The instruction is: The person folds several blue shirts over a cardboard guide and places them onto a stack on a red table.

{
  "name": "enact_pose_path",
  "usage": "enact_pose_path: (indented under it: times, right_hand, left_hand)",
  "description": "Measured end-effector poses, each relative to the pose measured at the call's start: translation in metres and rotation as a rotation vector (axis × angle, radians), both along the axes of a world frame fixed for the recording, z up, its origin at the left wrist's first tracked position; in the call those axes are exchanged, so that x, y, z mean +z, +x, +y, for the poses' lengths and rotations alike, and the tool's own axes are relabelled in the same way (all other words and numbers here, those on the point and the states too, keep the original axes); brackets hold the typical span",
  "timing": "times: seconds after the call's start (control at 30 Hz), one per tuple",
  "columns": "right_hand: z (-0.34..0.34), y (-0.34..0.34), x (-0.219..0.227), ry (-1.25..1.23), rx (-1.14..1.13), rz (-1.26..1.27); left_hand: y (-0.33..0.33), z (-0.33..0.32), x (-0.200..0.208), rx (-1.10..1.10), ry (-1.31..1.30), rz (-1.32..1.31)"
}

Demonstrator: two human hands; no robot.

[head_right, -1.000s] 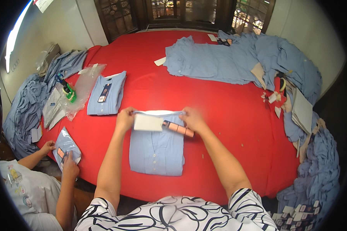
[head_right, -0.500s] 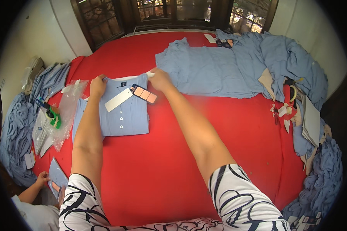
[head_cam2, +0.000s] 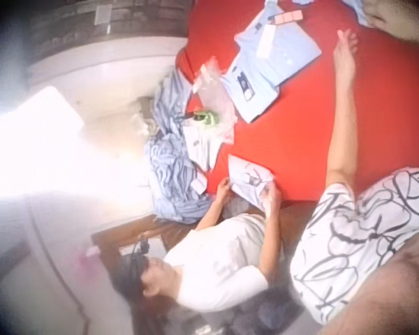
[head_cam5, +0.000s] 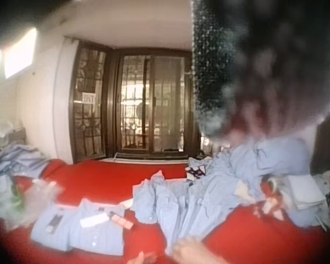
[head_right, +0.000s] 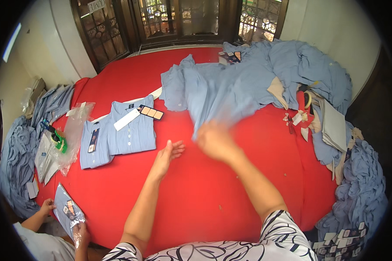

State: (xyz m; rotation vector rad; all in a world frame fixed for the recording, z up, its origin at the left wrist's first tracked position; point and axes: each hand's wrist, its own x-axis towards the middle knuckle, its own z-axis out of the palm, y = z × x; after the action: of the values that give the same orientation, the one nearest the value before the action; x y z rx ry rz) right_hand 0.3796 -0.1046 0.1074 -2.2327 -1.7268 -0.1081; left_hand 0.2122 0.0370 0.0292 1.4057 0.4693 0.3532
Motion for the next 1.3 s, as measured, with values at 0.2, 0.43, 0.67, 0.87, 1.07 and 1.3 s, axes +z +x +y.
enact_pose_path:
  times: [0.2,0.43,0.67,0.87,1.07,1.3]
  right_hand:
    - [-0.051,-0.092,0.005,0.250,0.305,0.540]
    - [-0.196,0.015,-0.135,0.074,-0.412,-0.063]
    - [-0.316,-0.046,-0.028,-0.542,-0.827,0.233]
    - [-0.234,-0.076,-0.048,0.101,-0.150,0.323]
    - [-0.129,-0.109,-0.108,0.001,0.038,0.115]
    - [-0.241,-0.107,0.030,0.323,-0.119,0.063]
  left_hand:
    - [-0.036,-0.065,-0.030,-0.018,0.050,0.095]
    - [-0.167,-0.097,0.060,0.242,-0.378,-0.564]
    - [-0.385,-0.180,0.097,0.092,-0.056,0.365]
    - [-0.352,-0.215,0.044,0.534,0.800,0.711]
    - [-0.260,-0.274,-0.034,0.247,0.941,0.705]
    - [-0.293,-0.264,0.046,0.127,0.139,0.205]
